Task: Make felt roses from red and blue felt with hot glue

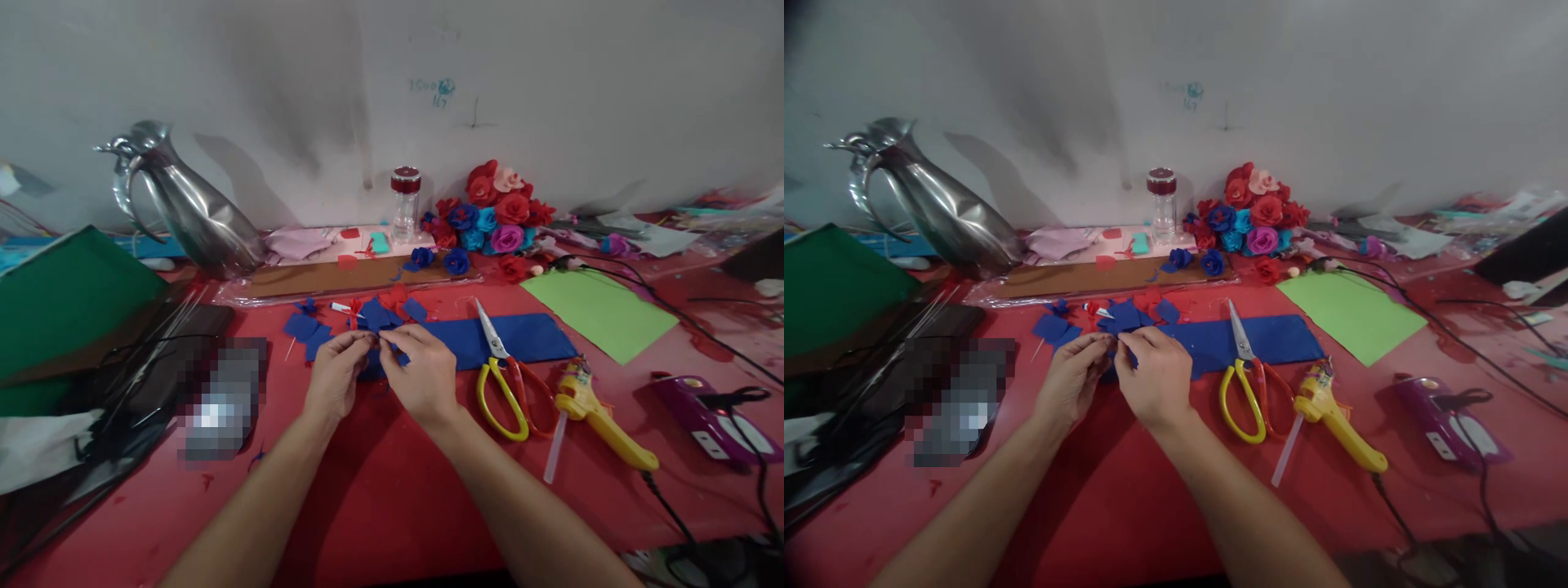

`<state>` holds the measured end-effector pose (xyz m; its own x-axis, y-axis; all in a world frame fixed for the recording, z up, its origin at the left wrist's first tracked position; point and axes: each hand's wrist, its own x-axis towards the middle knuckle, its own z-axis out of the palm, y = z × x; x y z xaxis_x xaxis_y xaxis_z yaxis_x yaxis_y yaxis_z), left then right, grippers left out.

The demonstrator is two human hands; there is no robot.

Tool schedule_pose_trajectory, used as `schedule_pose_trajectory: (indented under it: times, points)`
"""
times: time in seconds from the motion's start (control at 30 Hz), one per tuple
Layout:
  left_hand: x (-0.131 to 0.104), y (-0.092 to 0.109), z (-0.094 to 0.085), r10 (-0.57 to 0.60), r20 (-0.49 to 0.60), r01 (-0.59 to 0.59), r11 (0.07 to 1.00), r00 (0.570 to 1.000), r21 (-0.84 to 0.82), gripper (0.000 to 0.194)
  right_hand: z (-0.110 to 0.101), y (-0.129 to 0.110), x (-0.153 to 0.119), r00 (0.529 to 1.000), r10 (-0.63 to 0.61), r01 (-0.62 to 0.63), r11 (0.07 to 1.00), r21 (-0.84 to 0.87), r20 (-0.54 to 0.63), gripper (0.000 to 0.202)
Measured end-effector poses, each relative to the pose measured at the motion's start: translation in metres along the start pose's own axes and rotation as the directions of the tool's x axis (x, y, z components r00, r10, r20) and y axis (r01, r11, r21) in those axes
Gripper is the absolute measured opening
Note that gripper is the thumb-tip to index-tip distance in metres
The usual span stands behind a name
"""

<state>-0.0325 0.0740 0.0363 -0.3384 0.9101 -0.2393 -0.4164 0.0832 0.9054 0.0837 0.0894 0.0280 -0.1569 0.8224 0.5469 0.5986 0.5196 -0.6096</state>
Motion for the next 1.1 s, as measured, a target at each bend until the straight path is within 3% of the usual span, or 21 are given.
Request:
schedule_pose_trajectory:
  times: [0.9, 1.1]
  points:
    - [-0.0018, -0.0002, 0.0007, 0.051, -0.005, -0.051, 0.997, 0.999, 0.051, 0.017, -0.0026, -0.0013, 0.0004, 0.999, -0.011, 0.01, 1.0, 0.023, 0.041, 0.022]
    - [-0.0012, 0.0001, 0.0005, 0.062, -0.001, -0.062, 0.995, 0.998, 0.075, 0.016, -0.0036, -0.0038, 0.0015, 0.998, 0.051, -0.054, 0.995, 0.083, 0.041, 0.021]
